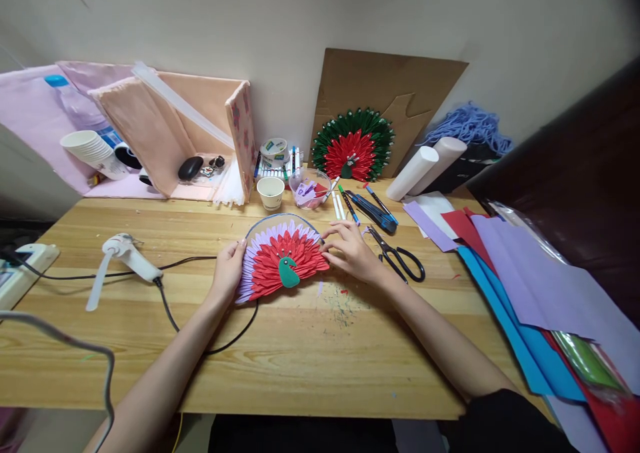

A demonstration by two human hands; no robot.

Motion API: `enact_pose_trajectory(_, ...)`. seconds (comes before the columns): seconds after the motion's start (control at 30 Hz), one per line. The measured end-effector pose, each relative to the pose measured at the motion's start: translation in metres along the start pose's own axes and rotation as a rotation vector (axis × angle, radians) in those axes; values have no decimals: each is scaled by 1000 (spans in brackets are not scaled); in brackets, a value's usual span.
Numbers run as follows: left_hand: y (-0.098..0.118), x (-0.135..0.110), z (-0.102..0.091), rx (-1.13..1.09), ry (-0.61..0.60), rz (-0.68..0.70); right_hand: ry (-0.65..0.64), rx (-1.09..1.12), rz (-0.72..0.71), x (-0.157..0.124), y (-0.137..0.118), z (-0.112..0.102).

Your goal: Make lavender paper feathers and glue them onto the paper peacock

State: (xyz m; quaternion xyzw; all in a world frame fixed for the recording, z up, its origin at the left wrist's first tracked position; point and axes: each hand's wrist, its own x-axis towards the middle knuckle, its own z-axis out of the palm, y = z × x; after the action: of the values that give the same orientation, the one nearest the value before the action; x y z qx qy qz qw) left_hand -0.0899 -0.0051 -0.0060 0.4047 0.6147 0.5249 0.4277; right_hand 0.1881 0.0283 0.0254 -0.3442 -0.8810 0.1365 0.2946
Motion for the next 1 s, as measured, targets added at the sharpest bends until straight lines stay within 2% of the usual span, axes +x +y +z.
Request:
enact_pose_trajectory(0.23, -3, 0, 0, -30, -8, -29, -2, -30, -41, 3, -3, 2)
enact_pose_trajectory(0.57, 0, -1, 0, 23, 1, 23, -90, -5, -74, 0, 7, -3)
enact_pose_trajectory(1.0, 0, -2, 2, 8, 8, -3, -85, -22, -139, 2, 3, -5)
